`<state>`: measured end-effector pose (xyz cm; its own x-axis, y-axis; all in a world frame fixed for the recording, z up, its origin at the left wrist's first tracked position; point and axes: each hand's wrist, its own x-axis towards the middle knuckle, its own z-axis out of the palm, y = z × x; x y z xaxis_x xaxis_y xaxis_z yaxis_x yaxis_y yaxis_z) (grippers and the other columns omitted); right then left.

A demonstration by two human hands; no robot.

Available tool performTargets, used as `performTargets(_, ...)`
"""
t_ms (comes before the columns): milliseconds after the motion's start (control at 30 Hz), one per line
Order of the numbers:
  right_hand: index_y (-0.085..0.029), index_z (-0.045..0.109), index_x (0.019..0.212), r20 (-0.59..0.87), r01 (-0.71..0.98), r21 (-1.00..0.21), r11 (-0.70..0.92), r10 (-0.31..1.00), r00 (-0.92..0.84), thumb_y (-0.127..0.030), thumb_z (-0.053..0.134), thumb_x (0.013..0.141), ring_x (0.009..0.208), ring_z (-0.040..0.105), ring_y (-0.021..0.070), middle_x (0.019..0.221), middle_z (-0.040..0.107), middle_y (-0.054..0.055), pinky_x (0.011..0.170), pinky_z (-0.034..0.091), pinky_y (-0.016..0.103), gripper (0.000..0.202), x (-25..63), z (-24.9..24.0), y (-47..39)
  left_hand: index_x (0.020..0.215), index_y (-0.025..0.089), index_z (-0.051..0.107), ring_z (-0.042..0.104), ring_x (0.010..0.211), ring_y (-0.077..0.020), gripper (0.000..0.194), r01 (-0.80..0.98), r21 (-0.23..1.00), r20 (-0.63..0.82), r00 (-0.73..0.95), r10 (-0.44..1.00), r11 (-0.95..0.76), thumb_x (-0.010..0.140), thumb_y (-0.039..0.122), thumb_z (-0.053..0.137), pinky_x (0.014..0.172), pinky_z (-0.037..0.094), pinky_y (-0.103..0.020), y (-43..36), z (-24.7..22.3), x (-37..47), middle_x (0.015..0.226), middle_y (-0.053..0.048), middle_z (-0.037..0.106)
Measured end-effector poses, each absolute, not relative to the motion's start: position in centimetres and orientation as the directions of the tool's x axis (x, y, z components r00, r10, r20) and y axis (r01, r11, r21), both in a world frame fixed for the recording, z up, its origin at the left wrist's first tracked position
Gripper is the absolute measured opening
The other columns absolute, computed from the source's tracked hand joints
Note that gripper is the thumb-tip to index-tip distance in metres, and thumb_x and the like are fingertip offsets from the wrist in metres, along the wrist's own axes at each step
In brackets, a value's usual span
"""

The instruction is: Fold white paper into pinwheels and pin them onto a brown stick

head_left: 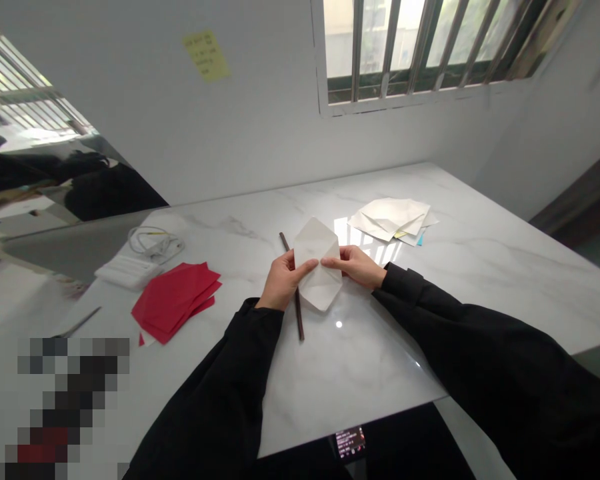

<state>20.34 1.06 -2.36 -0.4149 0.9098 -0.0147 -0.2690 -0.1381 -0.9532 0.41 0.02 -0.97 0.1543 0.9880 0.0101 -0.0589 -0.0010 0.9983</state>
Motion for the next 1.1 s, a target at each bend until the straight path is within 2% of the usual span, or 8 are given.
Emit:
performTargets(167, -0.015, 0.077, 0.079, -0.018, -0.221, -0.969, -0.112, 0.920, -0.391, -0.048, 0.089, 0.071, 0.069, 0.068, 0.0180, 0.075, 0.075, 0.004, 0.063, 0.054, 0.028, 0.036, 20.24, -1.96, 0.87, 0.106, 0.013, 0.076, 0.074, 0.085, -0.0283, 0.053, -0.064, 0.998, 0.008, 0.162, 0.987, 0.002, 0.068, 0.047, 0.092, 0.079, 0.059, -0.040, 0.01, -0.92, 0.40, 0.104, -0.013, 0.079)
performTargets(300, -0.016, 0.078, 0.085, -0.026, -0.241, -0.962, -0.128, 0.922, -0.386, -0.047, 0.090, 0.070, 0.071, 0.069, 0.0177, 0.081, 0.077, 0.005, 0.063, 0.053, 0.026, 0.037, 20.25, -2.20, 1.13, 0.112, 0.013, 0.075, 0.075, 0.089, -0.0295, 0.057, -0.090, 0.996, -0.005, 0.199, 0.980, 0.023, 0.070, 0.049, 0.090, 0.081, 0.059, -0.041, 0.01, -0.76, 0.38, 0.106, -0.014, 0.079)
performTargets(533, -0.015, 0.078, 0.083, -0.030, -0.269, -0.953, -0.141, 0.925, -0.379, -0.049, 0.089, 0.072, 0.069, 0.068, 0.0170, 0.078, 0.076, 0.005, 0.064, 0.055, 0.027, 0.038, 20.23, -2.47, 1.24, 0.117, 0.013, 0.075, 0.076, 0.090, -0.0301, 0.059, -0.099, 0.994, -0.014, 0.202, 0.979, 0.035, 0.076, 0.054, 0.085, 0.084, 0.059, -0.043, 0.10, -0.66, 0.29, 0.106, -0.014, 0.079)
performTargets(767, -0.015, 0.080, 0.095, -0.027, -0.298, -0.942, -0.153, 0.922, -0.386, -0.050, 0.089, 0.073, 0.078, 0.073, 0.0192, 0.090, 0.080, 0.007, 0.074, 0.060, 0.029, 0.042, 20.21, -2.82, 1.22, 0.112, 0.014, 0.077, 0.074, 0.097, -0.0325, 0.058, -0.042, 0.999, -0.004, 0.210, 0.978, 0.013, 0.068, 0.049, 0.091, 0.088, 0.060, -0.045, -0.23, -0.61, 0.31, 0.106, -0.014, 0.080)
performTargets(1100, -0.012, 0.080, 0.097, -0.022, -0.231, -0.966, -0.116, 0.927, -0.375, -0.051, 0.090, 0.071, 0.078, 0.073, 0.0196, 0.092, 0.080, 0.008, 0.072, 0.059, 0.029, 0.048, 20.36, -2.79, 1.30, 0.113, 0.011, 0.074, 0.075, 0.093, -0.0309, 0.060, -0.028, 0.999, -0.019, 0.199, 0.980, 0.025, 0.070, 0.049, 0.090, 0.083, 0.060, -0.042, -0.16, -0.72, 0.37, 0.105, -0.015, 0.080)
